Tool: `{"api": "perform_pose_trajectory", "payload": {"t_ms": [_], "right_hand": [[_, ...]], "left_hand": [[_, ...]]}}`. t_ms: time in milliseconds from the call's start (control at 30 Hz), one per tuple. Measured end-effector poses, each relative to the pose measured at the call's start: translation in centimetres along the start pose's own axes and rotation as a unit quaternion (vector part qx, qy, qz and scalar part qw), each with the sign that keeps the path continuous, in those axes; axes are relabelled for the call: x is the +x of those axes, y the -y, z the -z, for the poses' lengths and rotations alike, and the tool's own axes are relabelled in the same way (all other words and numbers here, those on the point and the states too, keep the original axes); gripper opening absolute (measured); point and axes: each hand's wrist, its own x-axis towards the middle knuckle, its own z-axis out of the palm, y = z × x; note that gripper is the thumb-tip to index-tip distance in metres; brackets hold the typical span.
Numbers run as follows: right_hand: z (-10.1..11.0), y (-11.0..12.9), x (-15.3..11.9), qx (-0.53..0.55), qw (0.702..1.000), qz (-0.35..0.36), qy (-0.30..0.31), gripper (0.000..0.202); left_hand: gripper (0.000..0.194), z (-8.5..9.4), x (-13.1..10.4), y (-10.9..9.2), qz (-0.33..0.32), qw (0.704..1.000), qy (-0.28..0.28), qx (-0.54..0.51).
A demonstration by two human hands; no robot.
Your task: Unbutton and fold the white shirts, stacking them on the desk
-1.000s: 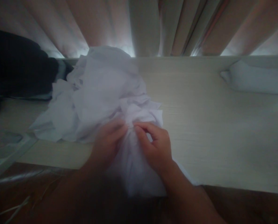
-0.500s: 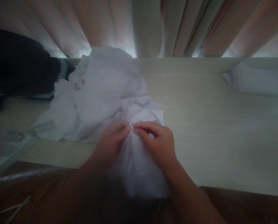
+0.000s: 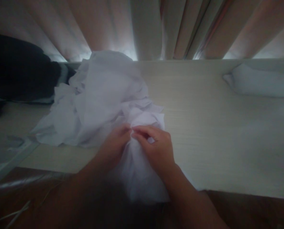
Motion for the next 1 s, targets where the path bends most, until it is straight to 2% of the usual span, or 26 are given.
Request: {"api": "perform_pose_trajectory", "payload": {"t_ms": [133,233,333,533,767,1000], "right_hand": [[-0.1,-0.3,0.1,-0.041,0.999,0.026,-0.005,0.01],[-0.2,-0.5,0.0,-0.057,0.997,0.044,0.013,0.011],[-0.4,-0.5,-0.1,-0.065,0.996,0.056,0.03,0.011],[-0.5,-0.3,-0.1,-0.025,1.0,-0.006,-0.005,0.01],[-0.6,-1.1,-0.1,0.109,0.989,-0.092,0.028,0.012],[-0.7,-1.2,0.2,0.147,0.982,-0.108,0.043,0.009]], "left_hand": [[0.012,-0.3,-0.4,-1.0,-0.031,0.992,-0.058,0.111],[0.022,-0.1,-0.7,-1.6,-0.054,0.981,-0.059,0.175],[0.021,0.1,-0.8,-1.7,-0.07,0.978,-0.043,0.191],[0.022,0.2,-0.6,-1.7,-0.086,0.973,-0.032,0.21],[0.021,0.2,-0.7,-1.7,-0.092,0.965,-0.053,0.238],[0.013,-0.3,-0.9,-1.9,-0.086,0.968,-0.04,0.233]]}}
